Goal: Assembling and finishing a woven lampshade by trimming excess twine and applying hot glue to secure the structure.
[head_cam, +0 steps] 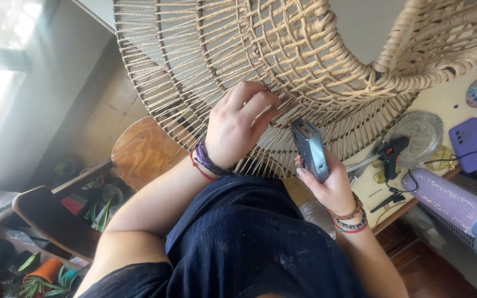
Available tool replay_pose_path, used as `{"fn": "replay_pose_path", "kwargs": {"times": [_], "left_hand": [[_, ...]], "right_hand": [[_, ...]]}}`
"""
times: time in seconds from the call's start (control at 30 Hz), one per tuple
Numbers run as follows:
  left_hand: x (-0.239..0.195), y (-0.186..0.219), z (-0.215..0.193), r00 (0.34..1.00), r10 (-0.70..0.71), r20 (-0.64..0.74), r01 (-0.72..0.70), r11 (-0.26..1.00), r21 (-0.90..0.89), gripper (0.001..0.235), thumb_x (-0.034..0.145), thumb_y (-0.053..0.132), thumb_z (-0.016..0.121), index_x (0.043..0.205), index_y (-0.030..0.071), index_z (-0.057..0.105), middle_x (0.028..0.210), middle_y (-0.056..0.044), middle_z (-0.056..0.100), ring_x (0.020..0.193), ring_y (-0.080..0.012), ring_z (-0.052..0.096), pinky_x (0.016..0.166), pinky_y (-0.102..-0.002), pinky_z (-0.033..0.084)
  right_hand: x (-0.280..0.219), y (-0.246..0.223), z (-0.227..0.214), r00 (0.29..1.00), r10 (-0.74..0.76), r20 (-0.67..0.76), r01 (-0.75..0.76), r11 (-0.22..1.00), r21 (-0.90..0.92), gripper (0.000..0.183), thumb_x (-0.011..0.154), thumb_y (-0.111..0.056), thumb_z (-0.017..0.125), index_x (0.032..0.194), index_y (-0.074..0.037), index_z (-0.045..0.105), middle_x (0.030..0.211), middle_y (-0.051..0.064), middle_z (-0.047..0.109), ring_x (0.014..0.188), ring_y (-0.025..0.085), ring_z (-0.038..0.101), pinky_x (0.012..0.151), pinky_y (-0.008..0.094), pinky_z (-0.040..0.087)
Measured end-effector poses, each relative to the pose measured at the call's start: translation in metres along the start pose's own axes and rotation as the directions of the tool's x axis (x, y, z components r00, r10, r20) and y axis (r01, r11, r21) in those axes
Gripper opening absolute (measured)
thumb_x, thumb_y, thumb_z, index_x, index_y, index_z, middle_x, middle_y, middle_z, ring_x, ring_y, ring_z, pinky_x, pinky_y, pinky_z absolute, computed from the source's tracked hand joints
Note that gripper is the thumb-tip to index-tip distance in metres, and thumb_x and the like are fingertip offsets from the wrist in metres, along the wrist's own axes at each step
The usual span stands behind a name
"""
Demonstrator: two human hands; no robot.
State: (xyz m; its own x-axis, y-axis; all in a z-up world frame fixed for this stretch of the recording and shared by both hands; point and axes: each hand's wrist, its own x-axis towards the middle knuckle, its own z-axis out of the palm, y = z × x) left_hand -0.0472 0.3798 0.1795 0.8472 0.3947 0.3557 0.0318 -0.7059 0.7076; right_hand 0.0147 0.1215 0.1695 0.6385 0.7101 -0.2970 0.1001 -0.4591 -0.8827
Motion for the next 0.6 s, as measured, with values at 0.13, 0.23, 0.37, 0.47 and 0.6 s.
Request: {"fn": "replay_pose_path", "kwargs": {"times": [0.13,0.23,0.37,0.47,0.6], "left_hand": [[-0.001,-0.004,0.002,0.999,0.028,0.026,-0.028,1.0,0.002,0.005,0.097,0.021,0.07,0.101,0.02,0.068,0.099,0.001,0.058,0.083,-0.0233,0.066,0.075,-0.034,0.058],[0.0,-0.004,0.002,0.999,-0.005,0.043,0.008,0.998,-0.067,0.006,0.096,0.018,0.071,0.101,0.019,0.067,0.099,0.0,0.059,0.085,-0.026,0.068,0.075,-0.036,0.059],[0.002,-0.003,0.001,1.0,-0.028,0.003,0.028,0.984,-0.175,0.008,0.095,0.013,0.072,0.095,0.017,0.065,0.094,-0.003,0.06,0.081,-0.0282,0.069,0.073,-0.039,0.058],[0.001,-0.003,0.0,0.999,-0.039,-0.014,0.035,0.981,-0.192,0.01,0.094,0.013,0.074,0.094,0.016,0.065,0.094,-0.002,0.062,0.08,-0.0255,0.07,0.072,-0.038,0.059],[0.002,0.0,-0.002,1.0,-0.003,-0.015,0.001,0.992,-0.127,0.009,0.093,0.013,0.075,0.094,0.017,0.068,0.094,-0.003,0.063,0.08,-0.0279,0.07,0.074,-0.039,0.058]], "right_hand": [[-0.001,-0.002,0.0,1.0,-0.006,0.001,0.006,1.0,0.015,0.028,0.091,-0.023,0.074,0.104,0.0,0.068,0.093,0.015,0.077,0.09,0.026,0.076,0.081,0.043,0.059],[-0.003,0.0,-0.001,1.0,-0.001,-0.001,0.001,1.0,0.008,0.027,0.091,-0.023,0.074,0.104,0.0,0.069,0.093,0.015,0.077,0.091,0.028,0.077,0.081,0.043,0.059],[-0.007,0.004,-0.002,1.0,0.03,-0.007,-0.03,0.998,0.049,0.026,0.092,-0.021,0.074,0.103,0.002,0.069,0.092,0.016,0.077,0.089,0.026,0.076,0.08,0.042,0.059],[-0.006,0.007,-0.001,0.999,0.042,-0.004,-0.041,0.997,0.067,0.025,0.092,-0.021,0.073,0.102,0.002,0.069,0.092,0.016,0.077,0.088,0.025,0.076,0.079,0.041,0.059],[-0.001,0.003,0.005,0.999,0.04,0.009,-0.041,0.995,0.09,0.023,0.092,-0.019,0.073,0.102,0.002,0.07,0.092,0.016,0.077,0.09,0.025,0.076,0.08,0.041,0.059]]}}
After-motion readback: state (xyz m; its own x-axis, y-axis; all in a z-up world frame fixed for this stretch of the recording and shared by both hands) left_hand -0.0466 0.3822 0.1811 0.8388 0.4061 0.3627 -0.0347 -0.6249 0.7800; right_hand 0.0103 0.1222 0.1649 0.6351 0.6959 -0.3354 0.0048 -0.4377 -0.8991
